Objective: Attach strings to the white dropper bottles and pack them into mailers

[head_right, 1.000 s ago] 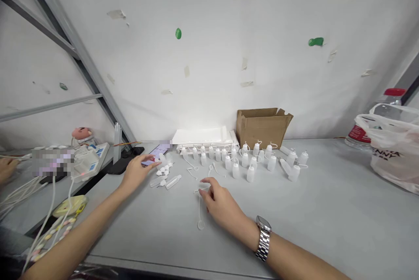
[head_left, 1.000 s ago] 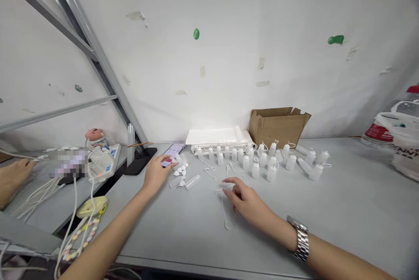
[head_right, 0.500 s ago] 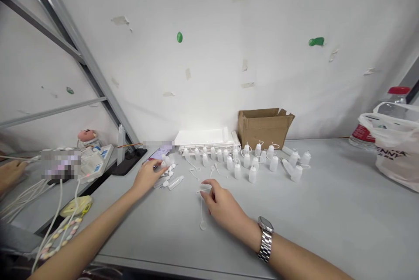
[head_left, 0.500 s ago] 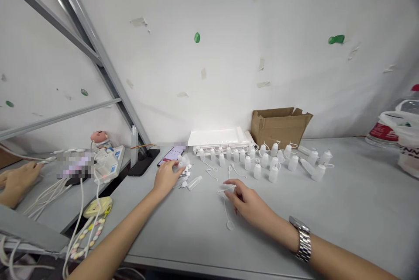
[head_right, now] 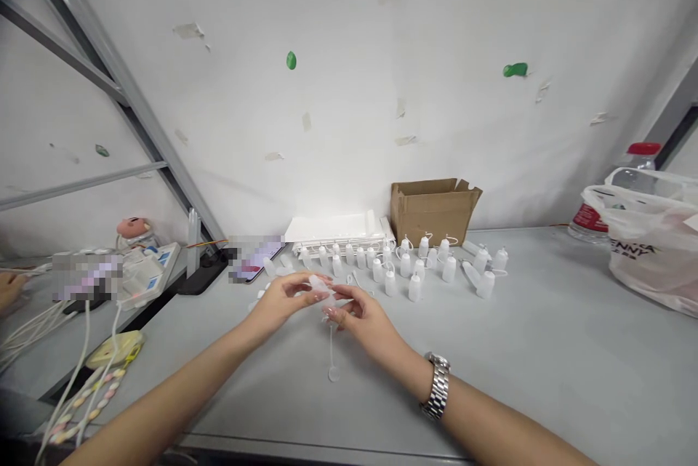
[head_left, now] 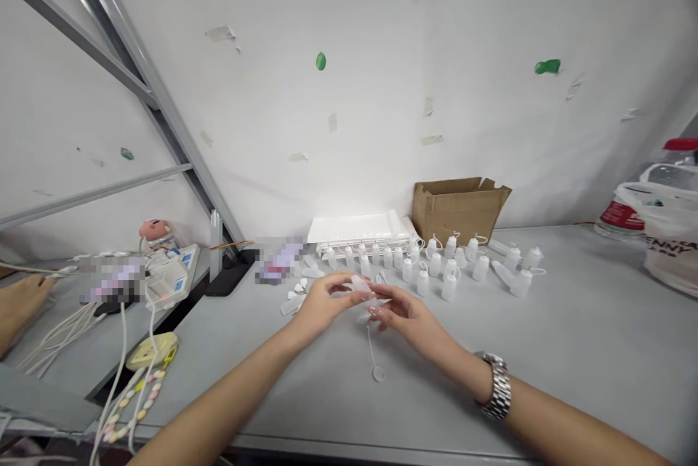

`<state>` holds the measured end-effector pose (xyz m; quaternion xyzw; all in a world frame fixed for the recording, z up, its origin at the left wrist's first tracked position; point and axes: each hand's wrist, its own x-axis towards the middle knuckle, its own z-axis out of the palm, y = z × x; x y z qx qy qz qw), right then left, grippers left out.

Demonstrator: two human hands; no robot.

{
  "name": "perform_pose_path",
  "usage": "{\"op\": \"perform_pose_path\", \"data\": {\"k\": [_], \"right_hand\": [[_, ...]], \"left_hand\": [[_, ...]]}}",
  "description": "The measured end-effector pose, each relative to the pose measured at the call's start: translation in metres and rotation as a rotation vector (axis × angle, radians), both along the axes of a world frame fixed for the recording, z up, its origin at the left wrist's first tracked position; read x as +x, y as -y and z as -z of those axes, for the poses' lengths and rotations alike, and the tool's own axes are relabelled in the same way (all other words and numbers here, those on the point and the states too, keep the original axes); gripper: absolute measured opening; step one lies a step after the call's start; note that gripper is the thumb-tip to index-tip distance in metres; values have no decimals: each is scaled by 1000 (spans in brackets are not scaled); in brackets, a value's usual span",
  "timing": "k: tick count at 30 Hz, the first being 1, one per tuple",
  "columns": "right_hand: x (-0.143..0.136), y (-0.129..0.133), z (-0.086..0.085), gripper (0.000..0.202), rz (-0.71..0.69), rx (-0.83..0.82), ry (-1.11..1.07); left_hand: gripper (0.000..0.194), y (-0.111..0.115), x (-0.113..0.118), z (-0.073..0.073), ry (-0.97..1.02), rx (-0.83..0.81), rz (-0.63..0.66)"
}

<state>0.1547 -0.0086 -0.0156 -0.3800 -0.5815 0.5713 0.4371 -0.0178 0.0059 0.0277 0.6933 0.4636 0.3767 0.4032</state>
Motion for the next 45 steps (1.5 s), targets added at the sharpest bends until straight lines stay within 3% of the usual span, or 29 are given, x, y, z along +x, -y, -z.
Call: {"op": "perform_pose_path", "data": {"k": [3, 6, 10, 16, 19, 22, 33, 45], "right_hand": [[3, -1, -8, 47, 12, -20, -68], [5, 1, -16, 36, 56, -21, -54], [6, 2, -16, 35, 106, -35, -79], [9, -6, -3, 43, 296, -41, -161], [9, -7, -1, 42, 341, -46, -189], [8, -6, -2, 43, 335, -48, -179], [7, -5, 2, 47, 294, -56, -136], [6, -5, 4, 42, 285, -38, -97]], "left_hand": [[24, -6, 14, 8, 114, -94, 84], [25, -14, 10, 15, 171, -144, 153], [28, -19, -5, 17, 41, -134, 98], [25, -10, 7, 38, -385, 179, -21], [26, -8, 23, 51, -512, 334, 26], [25, -11, 30, 57, -593, 375, 83], [26, -16, 20, 61, -664, 380, 92], [7, -18, 15, 58, -527, 292, 13]]}}
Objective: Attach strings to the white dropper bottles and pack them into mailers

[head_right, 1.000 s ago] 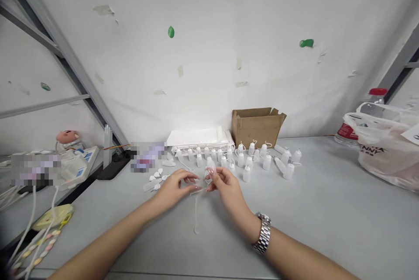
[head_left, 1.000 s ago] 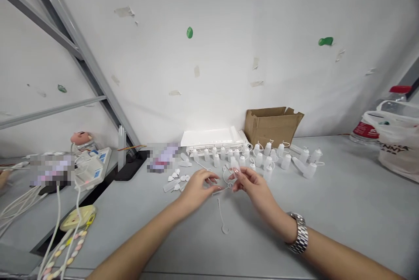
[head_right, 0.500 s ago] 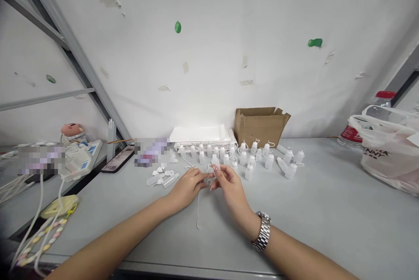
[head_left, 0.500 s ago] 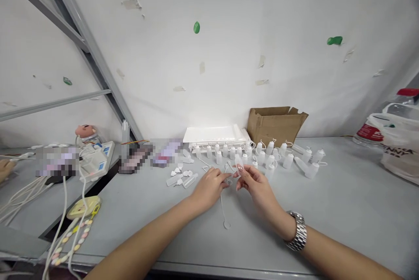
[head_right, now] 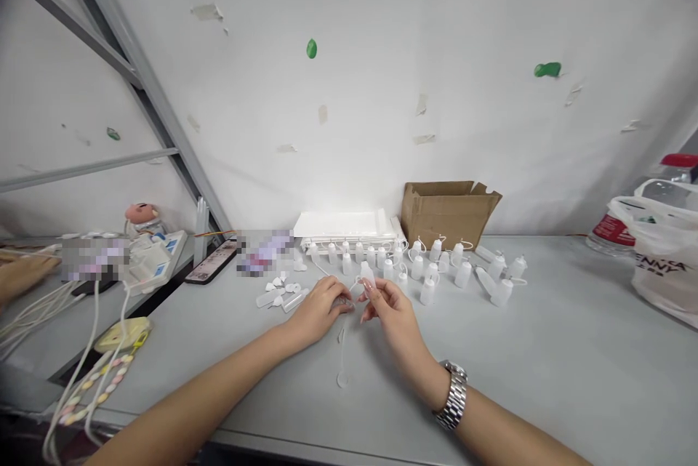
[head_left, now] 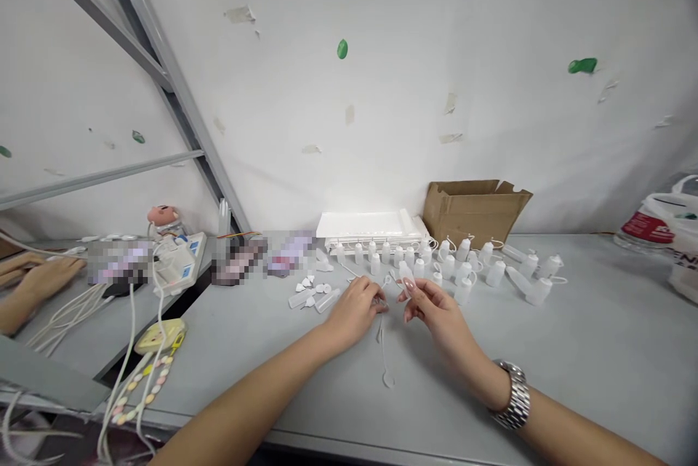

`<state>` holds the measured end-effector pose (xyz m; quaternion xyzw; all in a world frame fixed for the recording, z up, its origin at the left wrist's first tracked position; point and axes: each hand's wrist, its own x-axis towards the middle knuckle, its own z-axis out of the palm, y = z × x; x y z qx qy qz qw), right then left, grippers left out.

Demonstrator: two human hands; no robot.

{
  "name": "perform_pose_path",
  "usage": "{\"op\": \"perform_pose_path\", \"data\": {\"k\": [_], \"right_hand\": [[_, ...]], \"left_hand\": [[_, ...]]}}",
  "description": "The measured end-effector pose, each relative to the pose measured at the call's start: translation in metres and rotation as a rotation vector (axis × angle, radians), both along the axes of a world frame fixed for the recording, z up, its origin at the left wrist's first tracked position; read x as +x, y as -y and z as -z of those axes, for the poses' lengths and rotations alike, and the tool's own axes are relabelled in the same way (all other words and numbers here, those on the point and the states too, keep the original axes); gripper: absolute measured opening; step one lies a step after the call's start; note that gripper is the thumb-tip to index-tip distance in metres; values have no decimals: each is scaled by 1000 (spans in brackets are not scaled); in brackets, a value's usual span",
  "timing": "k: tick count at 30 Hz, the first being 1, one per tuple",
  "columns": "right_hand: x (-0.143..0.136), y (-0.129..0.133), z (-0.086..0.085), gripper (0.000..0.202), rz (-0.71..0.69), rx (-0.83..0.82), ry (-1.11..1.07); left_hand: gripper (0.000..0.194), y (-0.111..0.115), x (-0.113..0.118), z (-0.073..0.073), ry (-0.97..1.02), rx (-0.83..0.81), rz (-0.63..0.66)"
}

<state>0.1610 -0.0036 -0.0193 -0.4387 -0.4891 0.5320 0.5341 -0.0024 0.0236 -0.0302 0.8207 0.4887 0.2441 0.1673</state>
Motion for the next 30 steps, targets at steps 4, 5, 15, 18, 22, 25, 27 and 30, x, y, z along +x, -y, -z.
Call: {"op": "perform_pose_path", "data": {"k": [4, 5, 15, 18, 22, 25, 27, 30], "right_hand": [[0, 0, 1, 40, -9, -3, -7], [0, 1, 0, 40, -9, -2, -7], [0, 3, -4, 40, -30, -4, 53], [-4, 5, -8, 43, -83, 4, 108], [-10, 8, -8, 45, -154, -4, 167], [-11, 9, -5, 42, -170, -5, 201], [-10, 9, -4, 39, -167, -5, 226], [-9, 8, -2, 36, -154, -9, 275]], "left_hand": [[8, 0, -1, -1, 58, 3, -12], [7, 0, -2, -1, 70, 1, -15], [9, -4, -6, -12, 573, -214, -200], [15, -3, -6, -15, 684, -310, -204], [23, 6, -5, -18, 953, -502, -139], [26, 12, -4, -22, 1040, -572, -81], [26, 13, -4, -24, 1063, -586, -78], [27, 14, -4, -26, 1094, -605, -53]]}}
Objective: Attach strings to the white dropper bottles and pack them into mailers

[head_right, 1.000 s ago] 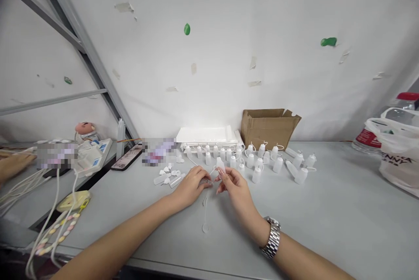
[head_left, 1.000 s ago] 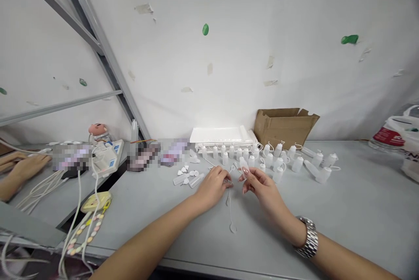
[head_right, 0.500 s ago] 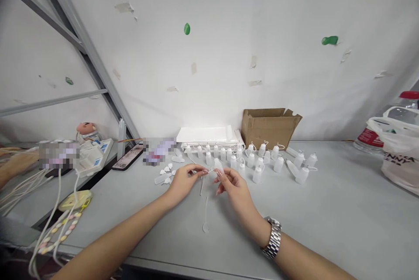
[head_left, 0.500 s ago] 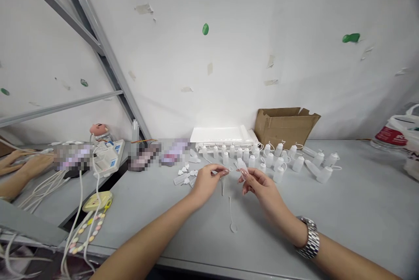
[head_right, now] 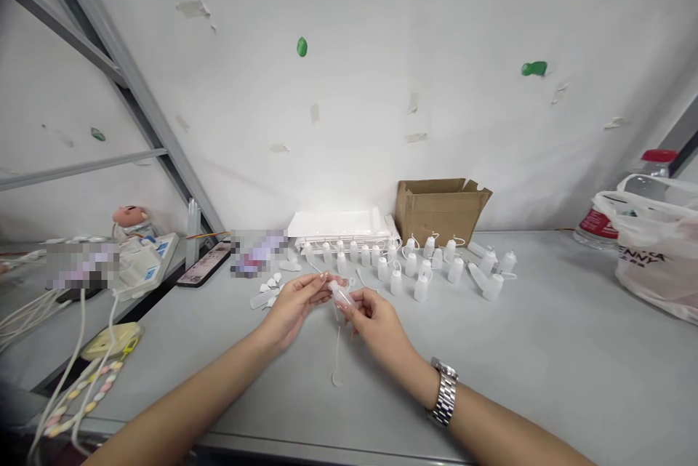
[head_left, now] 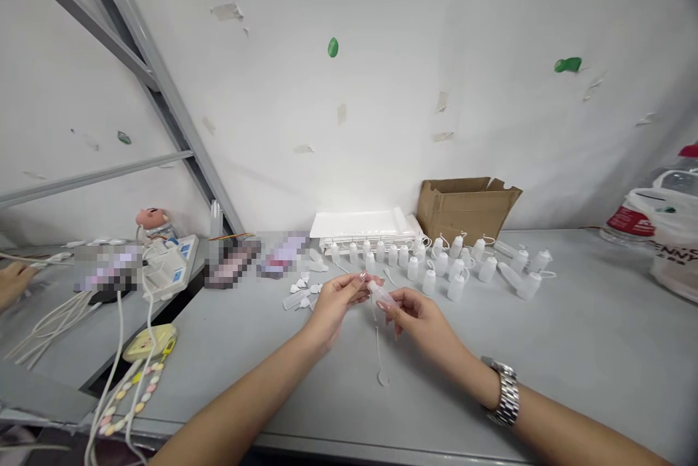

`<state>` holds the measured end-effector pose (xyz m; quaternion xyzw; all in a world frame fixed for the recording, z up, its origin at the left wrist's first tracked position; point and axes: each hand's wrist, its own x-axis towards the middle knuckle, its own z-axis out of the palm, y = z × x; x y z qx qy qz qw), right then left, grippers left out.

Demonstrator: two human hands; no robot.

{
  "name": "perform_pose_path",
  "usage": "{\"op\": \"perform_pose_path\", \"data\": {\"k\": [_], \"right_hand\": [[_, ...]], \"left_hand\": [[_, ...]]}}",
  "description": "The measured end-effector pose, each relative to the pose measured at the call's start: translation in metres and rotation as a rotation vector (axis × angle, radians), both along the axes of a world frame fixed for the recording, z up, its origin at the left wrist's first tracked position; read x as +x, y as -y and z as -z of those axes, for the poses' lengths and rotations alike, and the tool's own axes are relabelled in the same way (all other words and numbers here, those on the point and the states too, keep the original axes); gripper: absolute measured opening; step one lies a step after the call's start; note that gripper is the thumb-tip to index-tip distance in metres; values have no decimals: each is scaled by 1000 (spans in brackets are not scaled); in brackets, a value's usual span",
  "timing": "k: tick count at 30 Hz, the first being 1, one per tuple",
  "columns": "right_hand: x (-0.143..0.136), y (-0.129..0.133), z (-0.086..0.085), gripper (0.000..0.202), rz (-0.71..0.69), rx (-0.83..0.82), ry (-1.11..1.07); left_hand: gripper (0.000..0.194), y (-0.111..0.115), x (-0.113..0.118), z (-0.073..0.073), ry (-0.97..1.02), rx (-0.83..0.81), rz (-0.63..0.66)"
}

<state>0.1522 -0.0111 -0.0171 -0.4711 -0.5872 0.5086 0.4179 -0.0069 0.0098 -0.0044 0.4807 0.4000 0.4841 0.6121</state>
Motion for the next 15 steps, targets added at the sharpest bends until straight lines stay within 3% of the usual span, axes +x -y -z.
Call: {"op": "perform_pose_path", "data": {"k": [6, 15], "right_hand": [[0, 4, -2, 26, 10, 116, 143], [3, 10, 4, 17, 92, 594, 412]], "left_hand": [[23, 2, 1, 0, 55, -13, -20], [19, 10, 7, -5, 158, -75, -7]]}}
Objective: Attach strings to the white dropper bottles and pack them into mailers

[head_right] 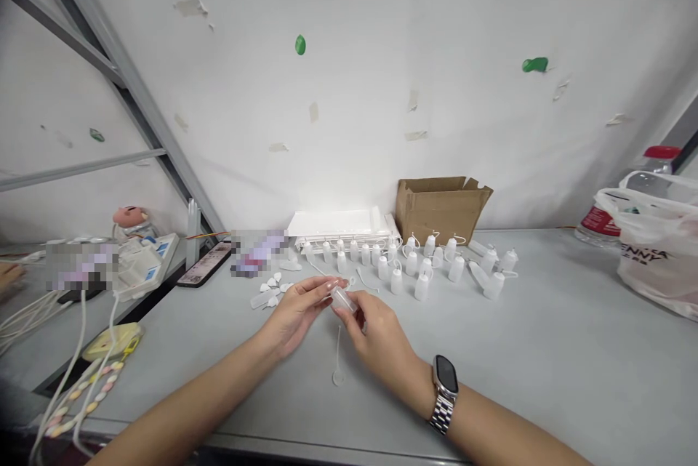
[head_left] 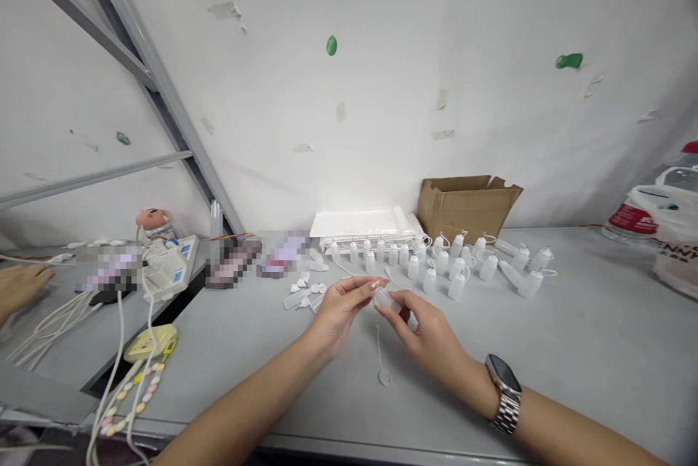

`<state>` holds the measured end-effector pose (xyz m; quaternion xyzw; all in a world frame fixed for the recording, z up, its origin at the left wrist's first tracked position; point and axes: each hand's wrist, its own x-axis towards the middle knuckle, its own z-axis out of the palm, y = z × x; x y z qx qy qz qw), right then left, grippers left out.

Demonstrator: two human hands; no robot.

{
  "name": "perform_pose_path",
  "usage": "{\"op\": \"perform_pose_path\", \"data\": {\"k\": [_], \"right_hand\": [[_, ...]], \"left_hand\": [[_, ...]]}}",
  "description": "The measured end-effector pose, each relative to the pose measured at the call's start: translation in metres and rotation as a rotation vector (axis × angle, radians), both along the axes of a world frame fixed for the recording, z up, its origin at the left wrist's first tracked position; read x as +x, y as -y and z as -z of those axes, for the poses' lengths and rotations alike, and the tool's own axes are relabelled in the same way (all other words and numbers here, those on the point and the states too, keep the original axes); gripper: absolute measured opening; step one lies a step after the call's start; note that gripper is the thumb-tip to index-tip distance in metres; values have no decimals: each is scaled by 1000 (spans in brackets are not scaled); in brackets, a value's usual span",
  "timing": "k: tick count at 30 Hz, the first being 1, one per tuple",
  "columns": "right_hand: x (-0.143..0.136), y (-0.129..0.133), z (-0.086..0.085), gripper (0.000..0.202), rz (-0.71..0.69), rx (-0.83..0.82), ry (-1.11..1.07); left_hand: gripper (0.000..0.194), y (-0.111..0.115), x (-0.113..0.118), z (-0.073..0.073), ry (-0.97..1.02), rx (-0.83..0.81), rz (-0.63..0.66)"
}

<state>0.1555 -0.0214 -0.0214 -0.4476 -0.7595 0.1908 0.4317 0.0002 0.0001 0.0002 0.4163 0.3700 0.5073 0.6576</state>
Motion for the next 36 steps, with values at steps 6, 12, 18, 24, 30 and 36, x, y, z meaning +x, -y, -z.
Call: {"op": "perform_pose_path", "data": {"k": [6, 12, 18, 24, 30, 36], "right_hand": [[-2, 1, 8, 22, 6, 272, 43], [-6, 5, -10, 28, -74, -323, -277], [3, -10, -20, 36, -492, -832, -782], [1, -16, -23, 34, -346, -751, -668], [0, -8, -22, 27, -145, -453, -385], [-4, -5, -21, 31, -210, -514, -503]], "left_hand": [[21, 7, 7, 2, 28, 24, 5], [26, 7, 9, 11, 69, 81, 50], [28, 4, 9, 9, 62, 122, 122], [23, 2, 7, 3, -20, 146, 3], [23, 0, 5, 5, 126, 13, 44], [18, 6, 8, 7, 189, 45, 92]]}}
